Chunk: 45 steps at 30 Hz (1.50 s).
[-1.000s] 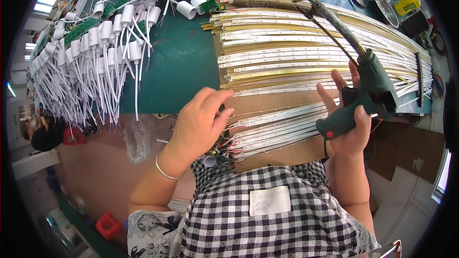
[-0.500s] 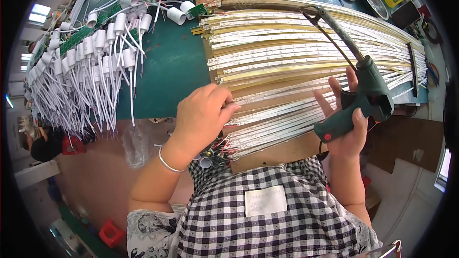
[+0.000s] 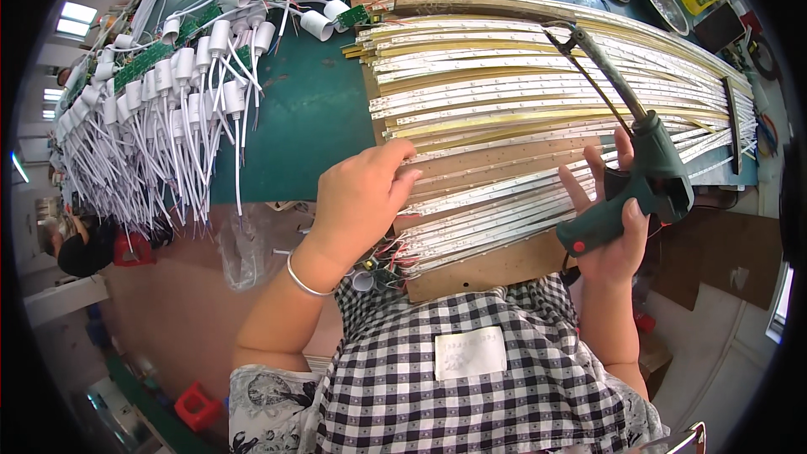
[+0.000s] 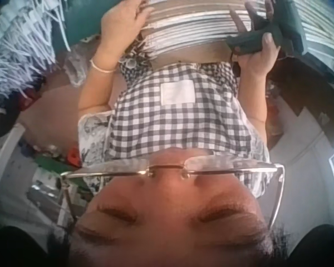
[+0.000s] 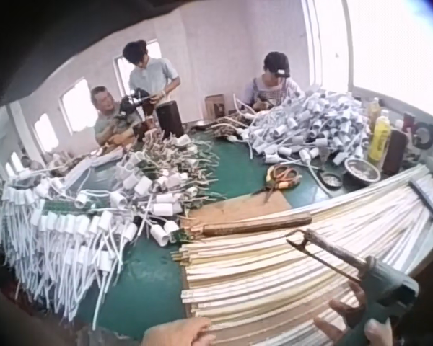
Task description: The worker is assembling LED light strips by applying adhesive with a glue gun and connecting wiring components.
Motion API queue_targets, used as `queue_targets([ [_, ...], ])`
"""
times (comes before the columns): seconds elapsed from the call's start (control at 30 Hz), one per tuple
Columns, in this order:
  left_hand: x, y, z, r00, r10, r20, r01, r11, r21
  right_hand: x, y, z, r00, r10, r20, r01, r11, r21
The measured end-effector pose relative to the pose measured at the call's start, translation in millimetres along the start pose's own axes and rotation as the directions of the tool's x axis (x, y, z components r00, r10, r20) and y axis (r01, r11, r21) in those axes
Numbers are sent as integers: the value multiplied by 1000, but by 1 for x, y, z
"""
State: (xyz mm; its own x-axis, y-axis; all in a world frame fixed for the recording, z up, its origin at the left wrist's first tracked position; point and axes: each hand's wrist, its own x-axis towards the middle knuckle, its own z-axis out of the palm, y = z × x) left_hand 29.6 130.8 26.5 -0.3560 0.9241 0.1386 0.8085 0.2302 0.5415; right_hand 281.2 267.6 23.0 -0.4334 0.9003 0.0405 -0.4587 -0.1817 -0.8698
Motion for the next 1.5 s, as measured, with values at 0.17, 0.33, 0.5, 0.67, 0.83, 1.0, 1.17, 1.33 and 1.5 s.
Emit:
queue_targets([
  [0.17, 7, -3, -1, 989, 141, -39, -135, 982, 135, 0, 0, 2, 1000, 7, -9, -7, 1000, 8],
  [0.33, 5, 2, -4, 989, 145, -30, -142, 986, 87, -1, 1, -1, 1000, 4, -19, -4, 1000, 2],
  [0.5, 0, 1, -1, 989, 146, -12, -146, 989, -22, -1, 1, 4, 997, 19, -73, -15, 999, 48],
  [0.67, 7, -3, 3, 990, 138, -18, -139, 988, -71, 0, 1, 6, 997, 27, -67, -24, 999, 43],
  [0.83, 13, 5, -8, 985, 0, 172, 24, 990, -138, -1, -2, 5, 997, 18, -74, -15, 999, 32],
  [1.0, 23, -1, -9, 957, -34, 289, 72, 990, -122, -1, -3, 1, 1000, 16, -22, -16, 1000, 16],
  [1.17, 26, -10, -16, 902, -105, 420, 212, 953, -216, -2, -3, 1, 1000, 11, -9, -11, 1000, 5],
  [1.33, 22, -18, -18, 835, -178, 521, 363, 889, -278, -1, -4, 5, 1000, 10, -18, -10, 1000, -13],
  [1.5, 14, -12, -15, 900, -200, 388, 348, 866, -359, 2, 2, 12, 1000, 7, 17, -7, 1000, -3],
])
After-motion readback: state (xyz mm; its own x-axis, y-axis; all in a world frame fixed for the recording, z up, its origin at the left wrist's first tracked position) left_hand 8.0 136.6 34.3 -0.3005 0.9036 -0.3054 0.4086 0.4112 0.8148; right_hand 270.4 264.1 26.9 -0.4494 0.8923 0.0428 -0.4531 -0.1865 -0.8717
